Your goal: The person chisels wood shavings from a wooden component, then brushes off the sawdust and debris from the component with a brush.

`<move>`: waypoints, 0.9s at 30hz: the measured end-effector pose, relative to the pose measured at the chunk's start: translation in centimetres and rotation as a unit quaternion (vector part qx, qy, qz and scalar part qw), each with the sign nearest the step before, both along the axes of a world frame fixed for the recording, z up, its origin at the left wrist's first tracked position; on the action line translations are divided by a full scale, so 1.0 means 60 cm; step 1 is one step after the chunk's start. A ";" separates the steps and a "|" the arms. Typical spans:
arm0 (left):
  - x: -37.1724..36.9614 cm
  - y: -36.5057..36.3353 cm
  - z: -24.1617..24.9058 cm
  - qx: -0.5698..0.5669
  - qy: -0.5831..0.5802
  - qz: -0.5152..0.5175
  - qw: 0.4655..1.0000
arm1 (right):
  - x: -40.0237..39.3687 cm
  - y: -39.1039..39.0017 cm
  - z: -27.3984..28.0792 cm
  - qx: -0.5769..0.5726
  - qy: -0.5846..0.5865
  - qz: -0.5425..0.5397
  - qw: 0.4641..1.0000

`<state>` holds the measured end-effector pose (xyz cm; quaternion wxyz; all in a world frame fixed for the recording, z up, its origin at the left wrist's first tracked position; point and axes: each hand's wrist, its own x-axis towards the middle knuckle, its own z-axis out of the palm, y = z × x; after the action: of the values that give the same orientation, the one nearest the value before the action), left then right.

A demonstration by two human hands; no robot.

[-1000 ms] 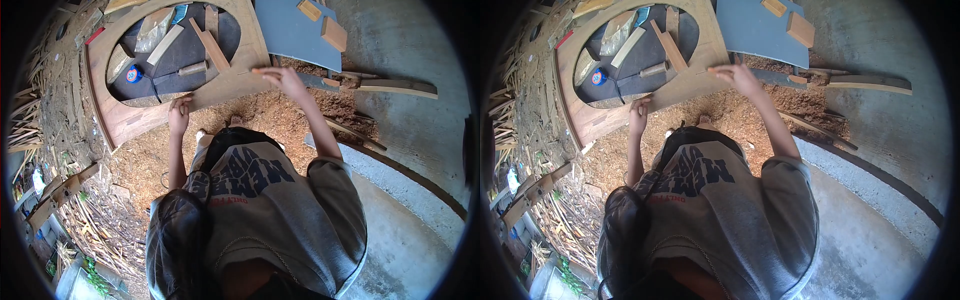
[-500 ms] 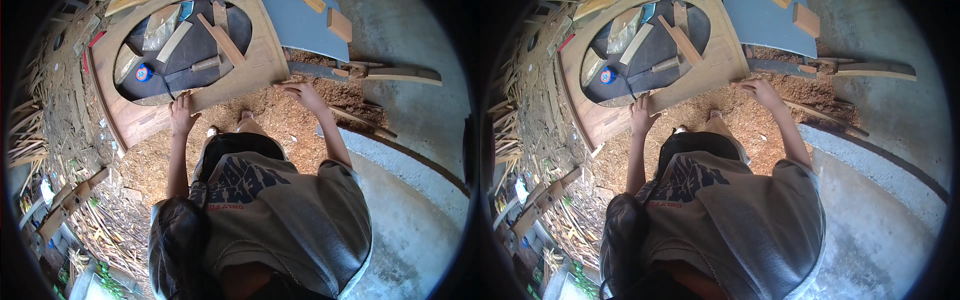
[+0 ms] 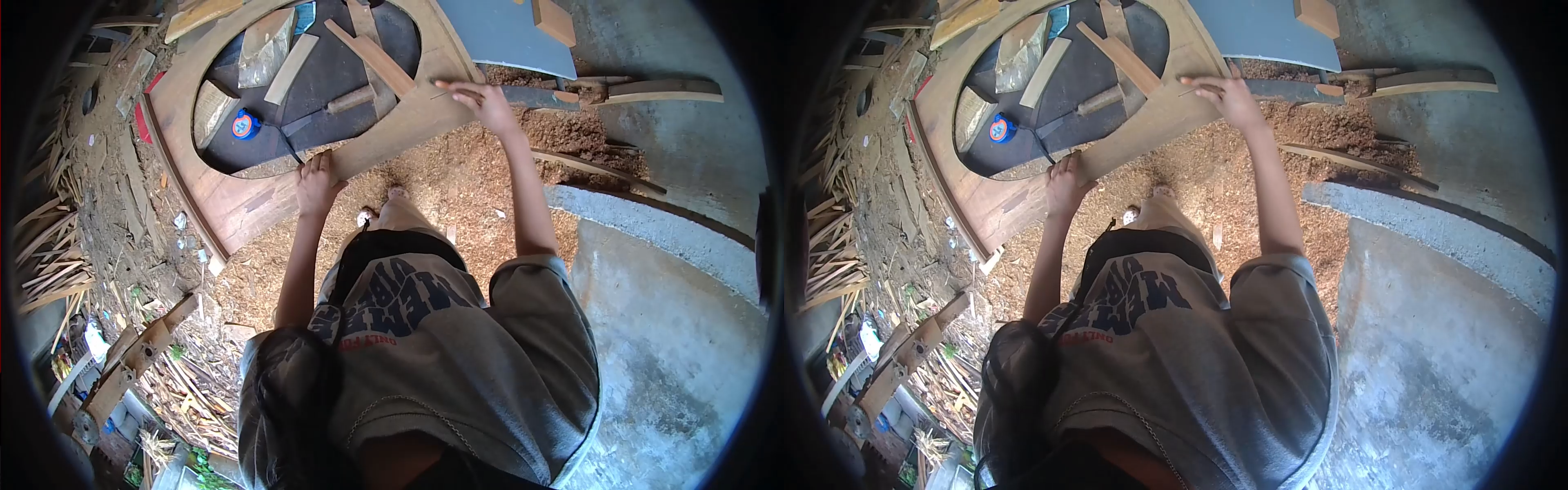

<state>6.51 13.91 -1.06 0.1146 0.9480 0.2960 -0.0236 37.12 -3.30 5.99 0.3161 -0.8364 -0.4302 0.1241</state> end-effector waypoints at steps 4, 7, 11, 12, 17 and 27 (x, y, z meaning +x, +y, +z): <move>0.001 -0.003 -0.001 -0.011 -0.011 0.015 1.000 | -0.027 -0.085 0.058 -0.197 0.108 0.038 0.974; 0.004 -0.004 0.002 -0.004 0.010 0.022 1.000 | -0.006 -0.142 0.048 -0.209 0.096 0.096 0.968; 0.006 -0.010 0.004 0.005 -0.007 0.032 0.999 | 0.036 -0.117 0.052 -0.077 0.013 0.129 0.989; 0.007 -0.011 0.008 -0.002 0.001 0.038 0.999 | 0.040 -0.084 0.065 -0.023 -0.008 0.126 0.992; 0.007 -0.012 0.011 0.003 0.007 0.043 0.999 | 0.026 0.029 0.039 -0.171 0.062 0.008 0.983; 0.003 -0.006 0.004 -0.011 -0.005 0.034 0.999 | -0.039 -0.114 0.072 -0.129 0.072 0.033 0.989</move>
<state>6.71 13.54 -0.82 0.1269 0.9362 0.3273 -0.0185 34.78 -10.12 10.32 0.2313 -0.8446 -0.4140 0.2485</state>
